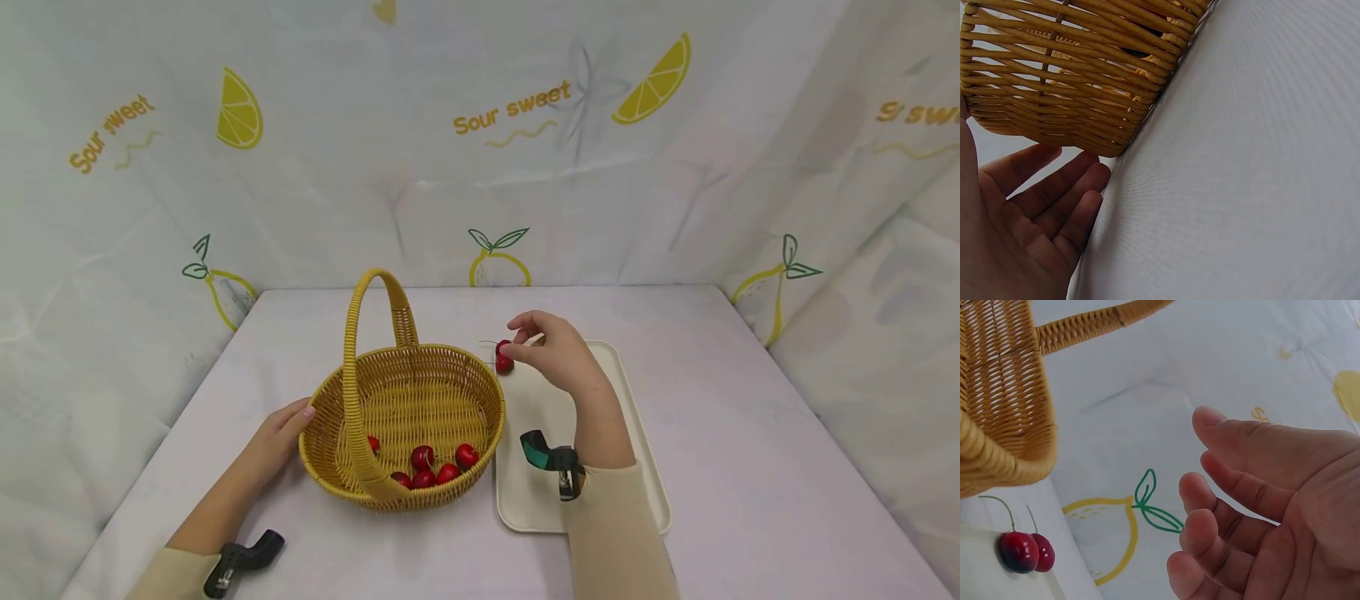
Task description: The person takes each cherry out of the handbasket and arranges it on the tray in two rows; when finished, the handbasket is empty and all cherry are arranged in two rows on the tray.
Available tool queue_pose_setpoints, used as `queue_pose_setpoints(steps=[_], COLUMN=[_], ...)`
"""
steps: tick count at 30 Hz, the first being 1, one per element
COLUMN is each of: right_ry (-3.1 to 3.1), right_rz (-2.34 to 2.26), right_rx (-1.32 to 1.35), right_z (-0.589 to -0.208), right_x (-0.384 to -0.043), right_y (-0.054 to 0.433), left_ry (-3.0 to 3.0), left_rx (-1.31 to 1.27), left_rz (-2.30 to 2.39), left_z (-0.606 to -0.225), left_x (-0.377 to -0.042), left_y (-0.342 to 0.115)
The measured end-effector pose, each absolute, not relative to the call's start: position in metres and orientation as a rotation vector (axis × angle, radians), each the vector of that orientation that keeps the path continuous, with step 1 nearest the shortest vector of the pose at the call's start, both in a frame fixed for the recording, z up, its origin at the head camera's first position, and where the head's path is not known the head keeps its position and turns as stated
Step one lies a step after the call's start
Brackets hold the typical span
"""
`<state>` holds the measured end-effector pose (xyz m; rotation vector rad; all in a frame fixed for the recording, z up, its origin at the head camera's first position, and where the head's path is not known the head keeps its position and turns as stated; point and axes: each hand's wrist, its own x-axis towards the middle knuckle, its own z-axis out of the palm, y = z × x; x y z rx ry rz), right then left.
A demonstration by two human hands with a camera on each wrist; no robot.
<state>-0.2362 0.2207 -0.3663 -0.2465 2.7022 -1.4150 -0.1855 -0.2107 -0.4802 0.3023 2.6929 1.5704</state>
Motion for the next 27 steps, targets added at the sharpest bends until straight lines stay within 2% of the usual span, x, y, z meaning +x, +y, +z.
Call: queue_pose_setpoints(steps=[12, 21, 27], right_ry=[2.533, 2.433, 2.383], right_rz=[-1.542, -1.381, -1.286], right_rx=[-0.583, -0.83, -0.874], right_z=[-0.345, -0.343, -0.347], right_x=[-0.216, -0.208, -0.205], right_y=[0.201, 0.184, 0.171], left_ry=[2.688, 2.656, 2.648], left_rx=[0.275, 0.301, 0.295], left_rz=[1.556, 1.6, 1.604], left_z=[-0.479, -0.479, -0.478], left_x=[-0.186, -0.185, -0.184], left_y=[-0.211, -0.211, -0.211])
